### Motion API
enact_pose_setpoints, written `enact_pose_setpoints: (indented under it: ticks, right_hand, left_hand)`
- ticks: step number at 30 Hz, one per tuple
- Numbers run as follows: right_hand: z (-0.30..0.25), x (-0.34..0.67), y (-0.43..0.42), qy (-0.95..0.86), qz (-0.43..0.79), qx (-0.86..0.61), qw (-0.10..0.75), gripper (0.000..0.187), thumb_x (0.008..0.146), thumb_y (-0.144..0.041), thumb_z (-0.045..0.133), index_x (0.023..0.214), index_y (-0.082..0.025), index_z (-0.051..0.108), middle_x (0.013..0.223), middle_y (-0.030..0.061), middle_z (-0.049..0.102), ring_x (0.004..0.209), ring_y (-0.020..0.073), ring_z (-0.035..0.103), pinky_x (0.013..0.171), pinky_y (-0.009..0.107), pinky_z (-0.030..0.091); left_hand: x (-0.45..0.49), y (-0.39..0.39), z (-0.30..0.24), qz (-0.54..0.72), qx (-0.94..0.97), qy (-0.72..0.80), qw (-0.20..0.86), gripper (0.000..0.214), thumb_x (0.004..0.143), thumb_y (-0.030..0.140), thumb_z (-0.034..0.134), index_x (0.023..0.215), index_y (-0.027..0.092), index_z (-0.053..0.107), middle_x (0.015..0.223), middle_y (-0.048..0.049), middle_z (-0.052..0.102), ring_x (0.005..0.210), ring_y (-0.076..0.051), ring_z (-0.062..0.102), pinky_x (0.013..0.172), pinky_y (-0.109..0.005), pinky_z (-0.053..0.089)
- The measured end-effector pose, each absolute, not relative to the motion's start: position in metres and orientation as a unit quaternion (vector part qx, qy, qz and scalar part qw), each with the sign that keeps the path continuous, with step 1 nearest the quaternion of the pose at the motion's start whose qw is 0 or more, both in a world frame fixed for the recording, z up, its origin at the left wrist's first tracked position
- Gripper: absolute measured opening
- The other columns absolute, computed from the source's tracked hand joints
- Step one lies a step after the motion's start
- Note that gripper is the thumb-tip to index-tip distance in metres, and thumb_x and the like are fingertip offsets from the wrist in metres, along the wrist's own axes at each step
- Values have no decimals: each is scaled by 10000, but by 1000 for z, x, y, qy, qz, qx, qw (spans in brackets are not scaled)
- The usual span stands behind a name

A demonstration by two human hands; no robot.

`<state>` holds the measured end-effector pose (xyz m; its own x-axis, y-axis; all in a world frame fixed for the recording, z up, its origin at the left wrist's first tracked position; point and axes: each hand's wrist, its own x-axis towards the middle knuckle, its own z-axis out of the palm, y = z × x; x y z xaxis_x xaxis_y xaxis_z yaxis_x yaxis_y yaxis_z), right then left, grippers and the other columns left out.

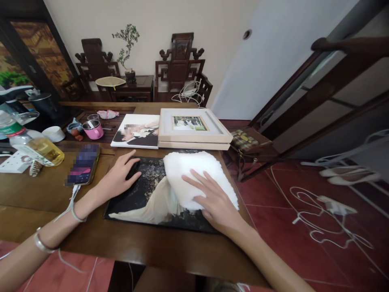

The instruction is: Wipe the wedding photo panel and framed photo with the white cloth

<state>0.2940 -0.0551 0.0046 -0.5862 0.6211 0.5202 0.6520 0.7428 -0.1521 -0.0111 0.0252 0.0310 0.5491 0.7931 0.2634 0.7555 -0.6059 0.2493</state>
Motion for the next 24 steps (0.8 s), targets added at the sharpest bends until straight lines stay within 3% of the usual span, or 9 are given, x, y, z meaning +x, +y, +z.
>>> enact_pose_setpoints:
  ticks: [7,15,24]
  right_hand:
    - [7,293,-54,-888,-35,-355,289,336,612,78,354,688,-197,530,1318,177,560,1363,293,276,1019,638,354]
    - [2,293,-55,-879,-26,-368,303,336,597,91,359,701,-197,498,1335,203,537,1362,313,291,1012,660,346]
    - [-5,293,-47,-870,-39,-401,285,364,555,95,361,729,-180,524,1365,203,506,1377,319,268,1037,653,317]
  left_hand:
    - [-21,44,36,104,908,393,102,608,887,530,507,1369,168,424,1427,-135,407,1342,-275,358,1113,-435,310]
    - [-20,17,23,147,874,456,86,568,942,478,407,1390,129,396,1505,-158,298,1405,-308,230,1129,-503,260]
    - [-21,3,23,67,880,451,134,605,959,507,340,1464,186,250,1554,-124,203,1436,-305,114,1045,-629,293]
